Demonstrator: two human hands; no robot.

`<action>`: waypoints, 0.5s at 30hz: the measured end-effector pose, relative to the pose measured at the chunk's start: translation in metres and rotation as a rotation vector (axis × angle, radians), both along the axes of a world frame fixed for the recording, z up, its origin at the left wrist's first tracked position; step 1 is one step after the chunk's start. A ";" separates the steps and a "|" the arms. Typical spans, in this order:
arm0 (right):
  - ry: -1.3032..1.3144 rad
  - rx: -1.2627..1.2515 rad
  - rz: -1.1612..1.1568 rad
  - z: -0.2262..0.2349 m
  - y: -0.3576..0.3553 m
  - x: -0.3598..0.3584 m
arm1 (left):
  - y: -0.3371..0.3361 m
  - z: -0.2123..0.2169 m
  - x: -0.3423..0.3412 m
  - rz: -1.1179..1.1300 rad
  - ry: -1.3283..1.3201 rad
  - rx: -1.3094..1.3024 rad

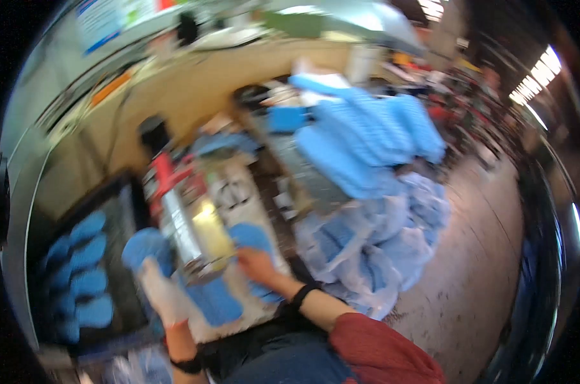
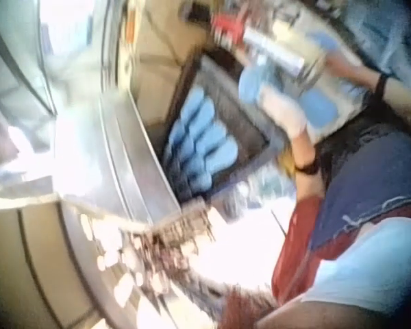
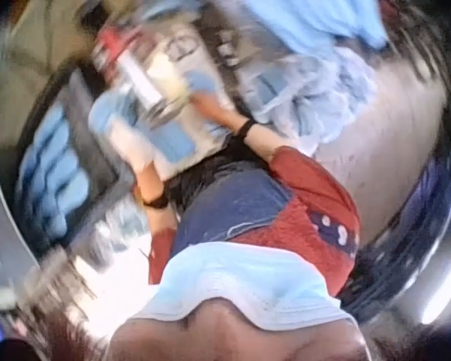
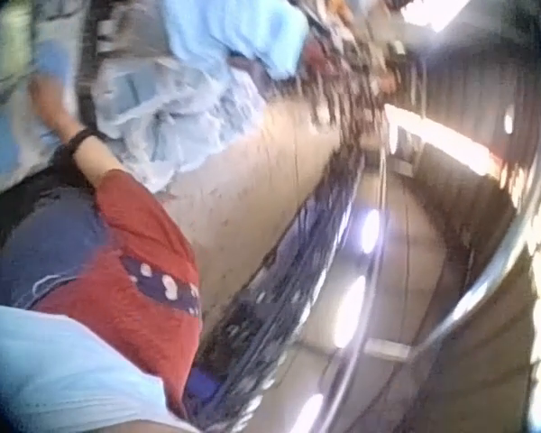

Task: Apply glue to shoe insoles using a roller machine in a shoe factory.

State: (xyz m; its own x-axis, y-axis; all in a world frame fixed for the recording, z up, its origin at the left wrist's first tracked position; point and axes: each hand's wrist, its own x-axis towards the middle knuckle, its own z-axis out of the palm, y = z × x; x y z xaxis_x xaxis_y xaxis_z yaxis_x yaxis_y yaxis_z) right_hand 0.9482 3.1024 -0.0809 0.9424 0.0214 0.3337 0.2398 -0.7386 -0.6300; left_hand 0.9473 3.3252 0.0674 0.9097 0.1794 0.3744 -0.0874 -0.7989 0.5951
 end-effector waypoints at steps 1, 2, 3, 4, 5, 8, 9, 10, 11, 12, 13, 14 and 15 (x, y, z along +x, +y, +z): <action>0.089 0.022 0.009 0.013 0.012 -0.001 | -0.003 0.008 -0.008 0.154 0.132 -0.068; 0.019 0.077 0.020 0.017 0.018 0.000 | -0.009 0.015 -0.012 0.237 0.167 -0.805; -0.049 0.128 0.041 0.019 0.017 -0.001 | -0.021 0.030 -0.021 0.025 0.087 -1.234; -0.064 0.117 0.011 0.024 0.014 -0.002 | -0.022 0.024 -0.023 -0.030 0.087 -1.295; -0.050 0.118 0.003 0.028 0.010 -0.004 | -0.022 0.017 -0.022 -0.086 0.093 -1.354; -0.089 0.116 -0.013 0.028 0.002 -0.005 | -0.016 0.011 -0.010 -0.124 0.100 -1.248; -0.135 0.113 -0.008 0.025 -0.001 -0.005 | -0.015 0.010 -0.008 -0.138 0.104 -1.246; -0.139 0.115 -0.013 0.025 -0.001 -0.004 | -0.014 0.011 -0.006 -0.191 0.061 -1.271; -0.130 0.118 -0.007 0.025 -0.001 -0.004 | -0.013 0.011 -0.005 -0.242 0.019 -1.294; -0.120 0.121 0.000 0.024 -0.001 -0.004 | -0.012 0.012 -0.006 -0.234 0.011 -1.205; -0.122 0.125 0.001 0.024 0.001 -0.002 | -0.014 0.020 -0.009 -0.234 0.010 -1.201; -0.110 0.130 0.005 0.022 0.003 -0.002 | -0.020 0.030 -0.015 -0.187 0.021 -1.180; -0.096 0.137 0.014 0.020 0.005 -0.002 | -0.021 0.034 -0.019 -0.136 0.033 -1.157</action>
State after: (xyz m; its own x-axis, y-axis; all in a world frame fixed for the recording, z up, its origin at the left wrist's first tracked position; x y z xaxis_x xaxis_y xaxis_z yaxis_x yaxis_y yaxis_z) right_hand 0.9458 3.1074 -0.0611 0.9059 -0.0175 0.4232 0.3138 -0.6434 -0.6982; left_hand 0.9282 3.3038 0.1017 0.9539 0.2989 0.0273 -0.1018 0.2368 0.9662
